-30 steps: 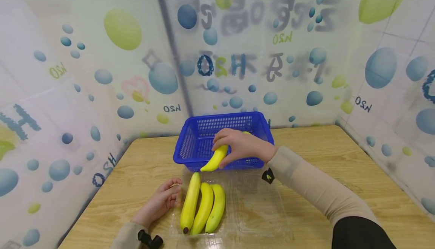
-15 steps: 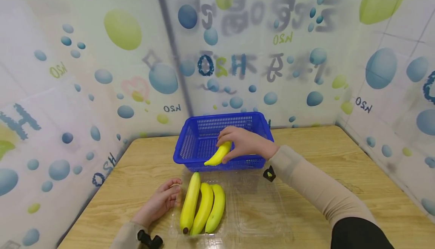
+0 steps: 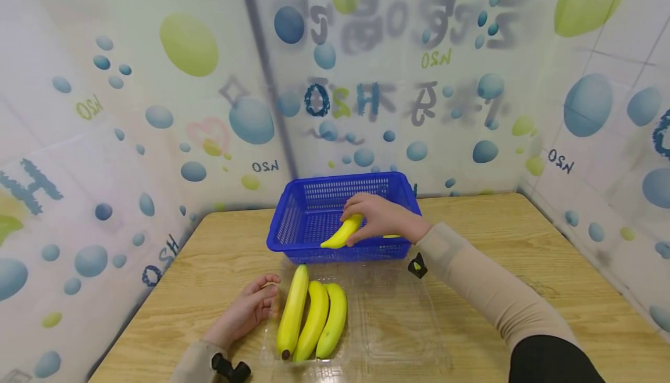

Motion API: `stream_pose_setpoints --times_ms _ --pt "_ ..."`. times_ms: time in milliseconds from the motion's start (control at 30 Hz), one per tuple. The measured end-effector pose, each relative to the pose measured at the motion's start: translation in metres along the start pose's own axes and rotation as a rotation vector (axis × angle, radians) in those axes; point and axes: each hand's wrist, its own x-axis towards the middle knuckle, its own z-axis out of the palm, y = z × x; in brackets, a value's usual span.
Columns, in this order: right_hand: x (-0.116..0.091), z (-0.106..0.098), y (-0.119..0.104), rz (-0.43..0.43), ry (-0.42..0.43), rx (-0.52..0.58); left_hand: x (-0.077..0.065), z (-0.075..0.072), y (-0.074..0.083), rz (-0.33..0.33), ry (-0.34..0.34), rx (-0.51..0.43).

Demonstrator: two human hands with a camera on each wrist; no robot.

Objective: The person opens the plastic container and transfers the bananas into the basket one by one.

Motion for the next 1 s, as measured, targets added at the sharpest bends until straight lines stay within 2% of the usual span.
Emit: stream_pose_setpoints --times_ms 200,833,1000 --pt "-0.002 0.000 0.005 0.056 0.001 -0.009 0.000 0.000 0.000 0.002 -0.004 -0.010" --pt "-0.005 0.005 0.017 0.152 -0.015 -0.006 0.000 -0.001 0.000 0.017 -0.032 -0.019" --pt "-0.004 0.006 0.022 0.166 -0.018 -0.007 -0.001 0.000 0.000 0.004 -0.015 -0.017"
